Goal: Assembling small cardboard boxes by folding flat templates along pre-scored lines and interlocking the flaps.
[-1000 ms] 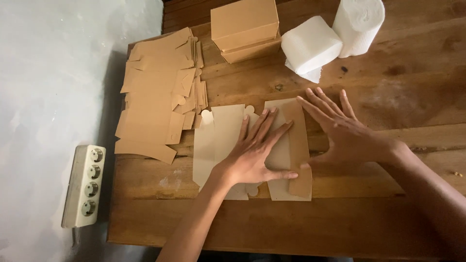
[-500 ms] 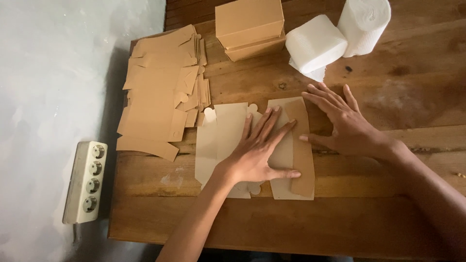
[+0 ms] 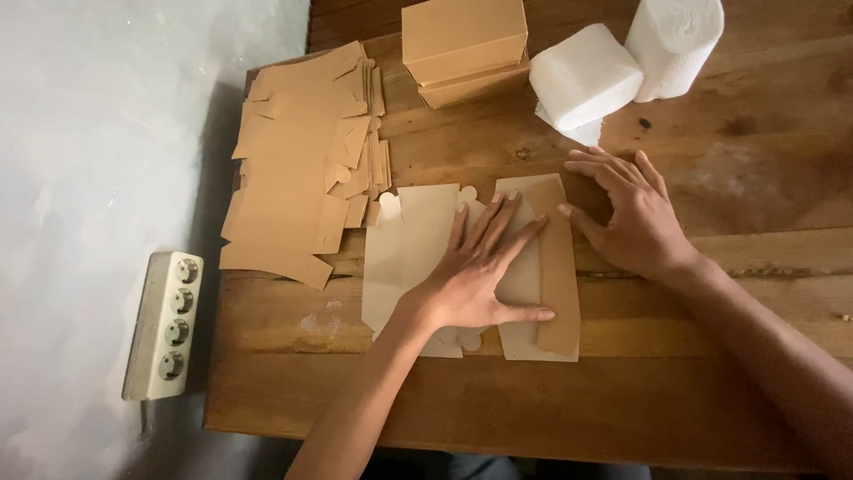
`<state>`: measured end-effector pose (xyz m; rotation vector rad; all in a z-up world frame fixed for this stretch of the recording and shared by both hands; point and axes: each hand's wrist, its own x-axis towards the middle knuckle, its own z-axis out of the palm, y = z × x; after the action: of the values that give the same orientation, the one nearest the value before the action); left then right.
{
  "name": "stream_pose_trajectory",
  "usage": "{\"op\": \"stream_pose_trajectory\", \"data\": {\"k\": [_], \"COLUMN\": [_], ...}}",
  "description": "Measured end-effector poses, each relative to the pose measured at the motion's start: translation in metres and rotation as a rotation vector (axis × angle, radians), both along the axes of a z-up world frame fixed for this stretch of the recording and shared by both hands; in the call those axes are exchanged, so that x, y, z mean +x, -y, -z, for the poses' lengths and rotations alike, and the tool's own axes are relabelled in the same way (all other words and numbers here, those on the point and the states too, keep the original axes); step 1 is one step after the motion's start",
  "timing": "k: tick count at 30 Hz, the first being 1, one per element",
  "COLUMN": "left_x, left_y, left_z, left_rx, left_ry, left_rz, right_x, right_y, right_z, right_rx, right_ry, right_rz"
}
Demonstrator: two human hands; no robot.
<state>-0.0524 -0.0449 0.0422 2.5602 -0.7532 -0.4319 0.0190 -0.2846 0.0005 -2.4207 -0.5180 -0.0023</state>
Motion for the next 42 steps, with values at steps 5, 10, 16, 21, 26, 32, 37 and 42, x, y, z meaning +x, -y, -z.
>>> {"op": "stream_pose_trajectory", "data": {"k": [5,10,16,21,26,32,37,42], "left_x": [0.0,0.0,0.001,0.002,-0.001,0.002,0.002,0.0], "left_y": [0.003,0.001,-0.003,-0.004,-0.005,-0.004,-0.004,-0.005], "left_z": [-0.003,0.0,0.017,0.023,0.026,0.026,0.023,0.024], "left_rx": [0.01,0.005,-0.014,-0.003,-0.004,-0.003,-0.002,0.009], "left_ry": [-0.025,-0.016,0.116,0.136,0.166,0.128,0.152,0.137], "left_rz": [-0.013,-0.011,0.041,0.047,0.034,0.048,0.036,0.035], "right_x": [-0.002,-0.003,-0.003,-0.001,-0.004,-0.008,-0.012,-0.013], "right_y": [-0.004,0.007,0.007,0.01,0.01,0.013,0.01,0.011], "right_z": [-0.005,-0.011,-0.025,-0.024,-0.03,-0.027,-0.03,-0.022], "right_rx": [0.01,0.062,-0.057,-0.105,-0.162,-0.259,-0.312,-0.358], "right_ry": [0.035,0.019,-0.059,-0.066,-0.148,-0.139,-0.102,-0.031], "right_rz": [0.032,-0.092,-0.176,-0.258,-0.329,-0.371,-0.408,-0.432]}}
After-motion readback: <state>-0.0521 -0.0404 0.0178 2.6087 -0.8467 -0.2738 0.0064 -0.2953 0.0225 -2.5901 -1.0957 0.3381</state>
